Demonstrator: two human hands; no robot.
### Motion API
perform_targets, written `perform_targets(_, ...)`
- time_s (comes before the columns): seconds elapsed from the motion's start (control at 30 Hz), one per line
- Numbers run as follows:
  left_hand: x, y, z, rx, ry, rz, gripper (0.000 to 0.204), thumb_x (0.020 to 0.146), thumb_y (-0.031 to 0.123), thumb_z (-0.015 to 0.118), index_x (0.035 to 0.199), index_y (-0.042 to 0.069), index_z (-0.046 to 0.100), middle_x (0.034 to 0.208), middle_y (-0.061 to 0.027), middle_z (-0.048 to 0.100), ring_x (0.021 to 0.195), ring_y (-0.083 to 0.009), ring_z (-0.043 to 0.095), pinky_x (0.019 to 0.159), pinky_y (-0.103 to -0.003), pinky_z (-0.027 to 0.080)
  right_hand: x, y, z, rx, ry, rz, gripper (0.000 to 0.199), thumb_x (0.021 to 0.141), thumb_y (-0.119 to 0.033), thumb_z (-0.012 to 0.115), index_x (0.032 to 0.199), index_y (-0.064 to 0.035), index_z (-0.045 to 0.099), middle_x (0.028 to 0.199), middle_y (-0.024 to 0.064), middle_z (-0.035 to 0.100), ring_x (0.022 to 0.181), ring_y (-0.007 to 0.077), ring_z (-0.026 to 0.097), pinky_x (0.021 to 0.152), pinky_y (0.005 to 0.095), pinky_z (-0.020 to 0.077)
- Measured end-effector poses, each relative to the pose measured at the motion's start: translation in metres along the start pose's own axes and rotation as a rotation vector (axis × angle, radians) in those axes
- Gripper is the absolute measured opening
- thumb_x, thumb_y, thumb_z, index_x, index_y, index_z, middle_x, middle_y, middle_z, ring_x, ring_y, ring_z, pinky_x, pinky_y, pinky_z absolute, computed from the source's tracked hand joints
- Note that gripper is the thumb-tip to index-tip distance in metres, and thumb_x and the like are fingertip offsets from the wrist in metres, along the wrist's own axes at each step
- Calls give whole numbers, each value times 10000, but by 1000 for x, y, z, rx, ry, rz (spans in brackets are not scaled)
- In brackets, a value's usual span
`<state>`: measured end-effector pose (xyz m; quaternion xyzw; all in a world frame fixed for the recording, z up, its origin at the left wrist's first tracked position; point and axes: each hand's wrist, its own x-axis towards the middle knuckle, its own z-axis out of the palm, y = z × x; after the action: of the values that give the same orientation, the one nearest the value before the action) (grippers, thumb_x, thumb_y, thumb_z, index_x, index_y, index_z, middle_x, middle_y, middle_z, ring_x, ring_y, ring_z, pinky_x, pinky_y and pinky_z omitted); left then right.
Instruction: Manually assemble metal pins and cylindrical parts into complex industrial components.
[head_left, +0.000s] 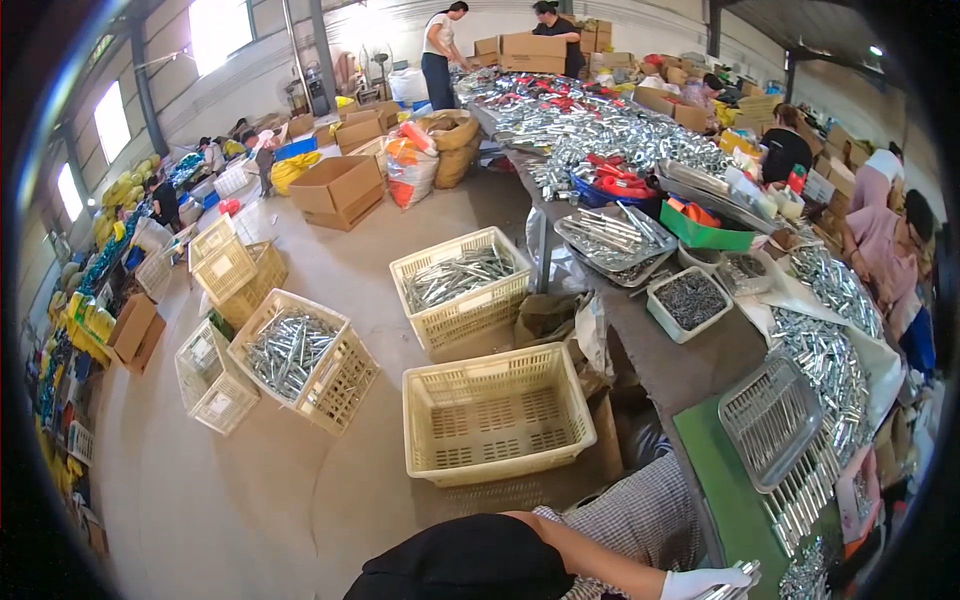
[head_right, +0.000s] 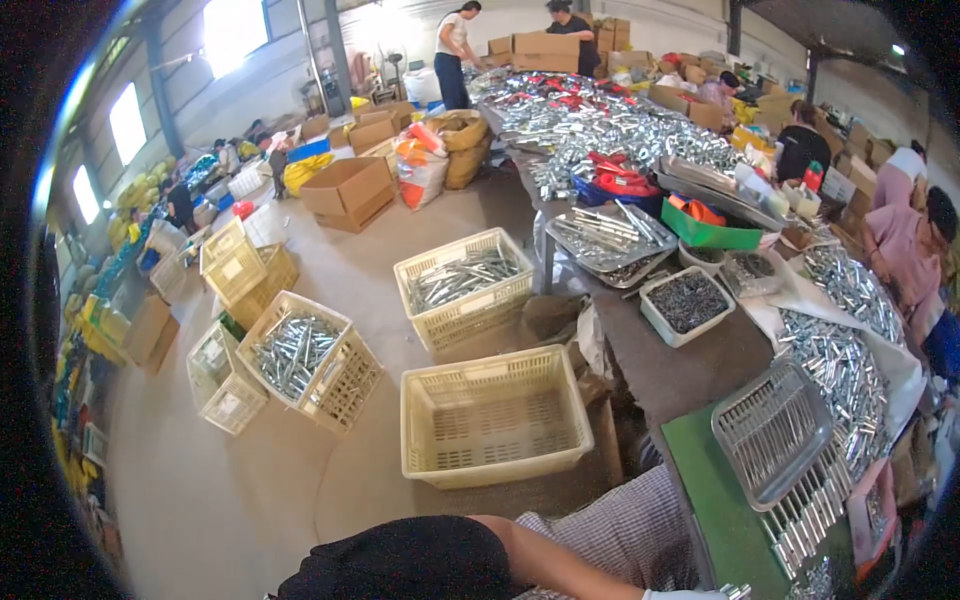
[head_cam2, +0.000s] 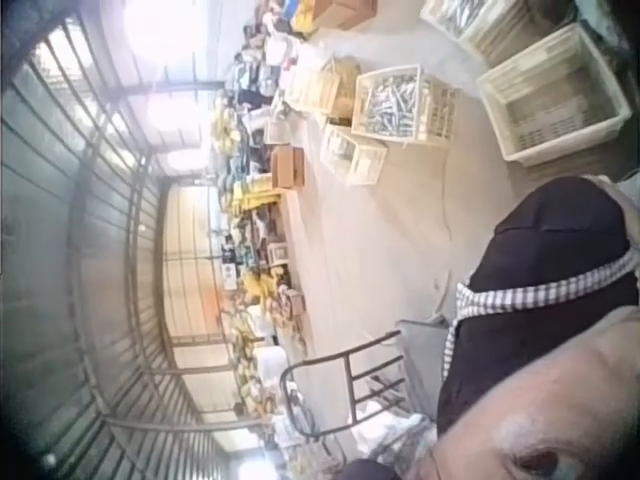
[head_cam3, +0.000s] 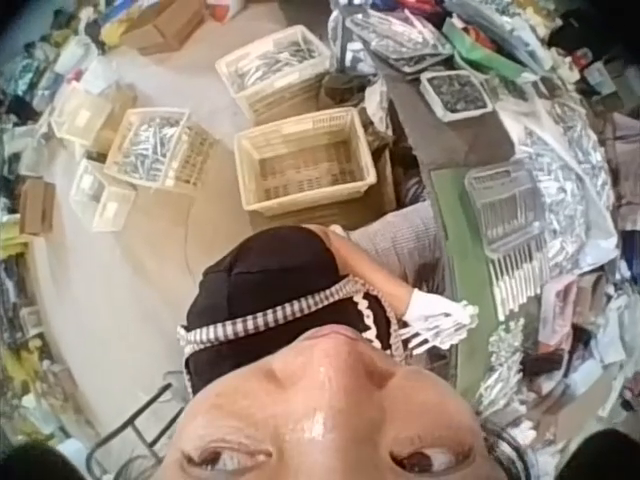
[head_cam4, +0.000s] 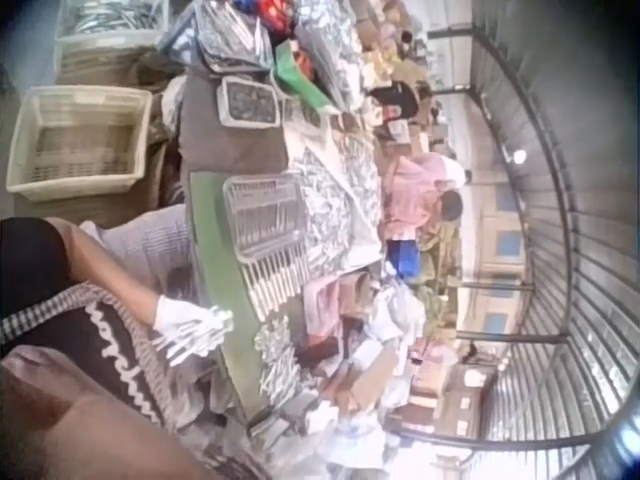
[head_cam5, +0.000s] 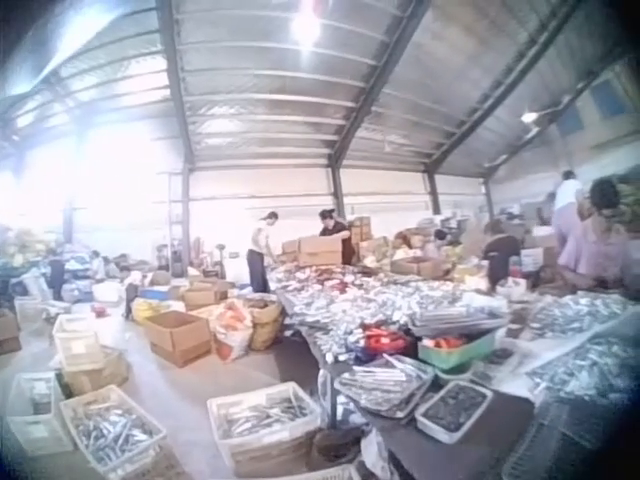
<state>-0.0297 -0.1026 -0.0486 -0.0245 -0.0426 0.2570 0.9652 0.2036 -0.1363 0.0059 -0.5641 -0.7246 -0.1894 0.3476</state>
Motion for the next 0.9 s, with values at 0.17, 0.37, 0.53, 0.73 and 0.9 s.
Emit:
perform_targets(0.17,4,4,-5,-8,-28,-7,125,917,263,594,968,149,597,830,-57,623,717,-227,596,673,-384,506,21,6,31,67,10,-6,214,860,-139,598,1014,1,646,1095,172,618,950,286,611,826,372,500)
perform_targets(0.37,12,6,-15,-9,-83,10,147,916,260,592,1001,140,603,875,-73,643,771,-240,619,714,-404,524,43,7,58,119,25,3,216,864,-134,579,1029,-7,639,1128,170,604,984,279,604,844,361,495)
perform_targets(0.53,7,1,-13,17,-27,-49,172,917,265,590,1033,138,587,928,-74,639,823,-240,619,737,-406,524,53,5,63,125,52,47,220,867,-129,563,1041,-15,633,1156,168,592,1013,273,598,859,351,491)
perform_targets(0.73,0,-3,4,100,50,-56,142,936,228,563,1052,166,508,792,25,564,698,-81,577,559,-262,504,24,5,-3,-45,111,221,226,871,-124,544,1056,-23,626,1189,166,578,1048,265,590,878,340,486)
perform_targets(0.9,-3,21,-4,234,111,-128,335,931,268,544,1188,54,516,975,-80,628,864,-201,642,756,-355,559,-45,-15,-149,-412,127,492,232,875,-120,528,1068,-31,620,1217,165,566,1076,259,584,893,331,481)
